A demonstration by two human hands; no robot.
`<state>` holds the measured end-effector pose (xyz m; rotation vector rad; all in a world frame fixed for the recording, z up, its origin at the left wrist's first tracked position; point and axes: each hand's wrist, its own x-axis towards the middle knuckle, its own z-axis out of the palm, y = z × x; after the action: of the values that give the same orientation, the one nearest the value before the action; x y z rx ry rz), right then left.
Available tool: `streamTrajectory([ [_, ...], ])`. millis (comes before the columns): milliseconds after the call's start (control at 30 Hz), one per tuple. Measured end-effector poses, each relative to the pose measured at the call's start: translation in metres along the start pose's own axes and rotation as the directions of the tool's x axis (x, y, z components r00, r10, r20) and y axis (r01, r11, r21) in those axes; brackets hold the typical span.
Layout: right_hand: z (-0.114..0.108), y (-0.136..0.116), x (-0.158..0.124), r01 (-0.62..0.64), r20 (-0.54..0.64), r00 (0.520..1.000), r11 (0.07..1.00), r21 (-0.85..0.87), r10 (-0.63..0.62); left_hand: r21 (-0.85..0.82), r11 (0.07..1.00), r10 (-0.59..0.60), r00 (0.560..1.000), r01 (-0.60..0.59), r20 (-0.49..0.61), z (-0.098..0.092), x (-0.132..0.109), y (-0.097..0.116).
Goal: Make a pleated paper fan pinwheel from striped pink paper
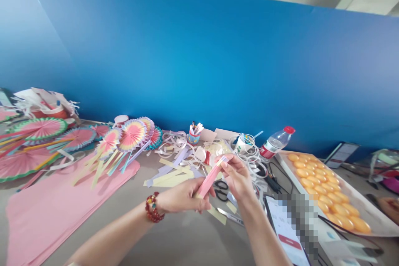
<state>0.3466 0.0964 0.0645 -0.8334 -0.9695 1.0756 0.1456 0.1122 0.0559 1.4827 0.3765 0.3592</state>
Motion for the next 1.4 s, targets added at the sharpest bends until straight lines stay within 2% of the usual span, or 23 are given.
streamTrajectory([
  [200, 0.0, -0.002, 0.0, 0.016, 0.008, 1.0, 1.0, -0.019, -0.016, -0.192, 0.981, 0.027, 0.997, -0.012, 0.072, 0.003, 0.003, -0.002],
  [300, -0.002, -0.003, 0.0, 0.031, 0.006, 1.0, 0.999, -0.038, -0.031, -0.271, 0.962, -0.018, 0.996, 0.041, 0.087, 0.003, 0.005, -0.005],
  [367, -0.004, -0.004, 0.0, 0.047, 0.0, 0.999, 0.997, -0.056, -0.047, -0.264, 0.961, -0.063, 0.995, 0.08, 0.072, 0.002, 0.007, -0.007],
  [467, -0.008, -0.004, 0.001, 0.073, -0.002, 0.997, 0.994, -0.083, -0.073, -0.22, 0.971, -0.098, 0.995, 0.096, 0.003, -0.001, 0.009, -0.012],
  [567, -0.01, -0.004, 0.001, 0.085, 0.001, 0.996, 0.992, -0.094, -0.086, -0.168, 0.984, -0.083, 0.993, 0.067, -0.09, -0.001, 0.01, -0.018],
  [700, -0.011, -0.004, 0.001, 0.088, -0.006, 0.996, 0.991, -0.101, -0.089, -0.08, 0.996, -0.059, 0.99, 0.049, -0.124, 0.002, 0.012, -0.024],
  [933, -0.014, -0.006, 0.0, 0.104, -0.001, 0.994, 0.986, -0.134, -0.105, 0.283, 0.959, 0.082, 0.961, -0.003, -0.265, 0.003, 0.014, -0.033],
  [1167, -0.014, -0.012, 0.0, 0.134, 0.044, 0.991, 0.977, -0.165, -0.129, 0.379, 0.925, 0.119, 0.967, -0.026, -0.223, 0.002, 0.01, -0.021],
  [1400, -0.014, -0.015, -0.002, 0.166, 0.075, 0.985, 0.974, -0.152, -0.156, 0.492, 0.871, 0.175, 0.937, -0.005, -0.301, 0.009, 0.012, -0.027],
])
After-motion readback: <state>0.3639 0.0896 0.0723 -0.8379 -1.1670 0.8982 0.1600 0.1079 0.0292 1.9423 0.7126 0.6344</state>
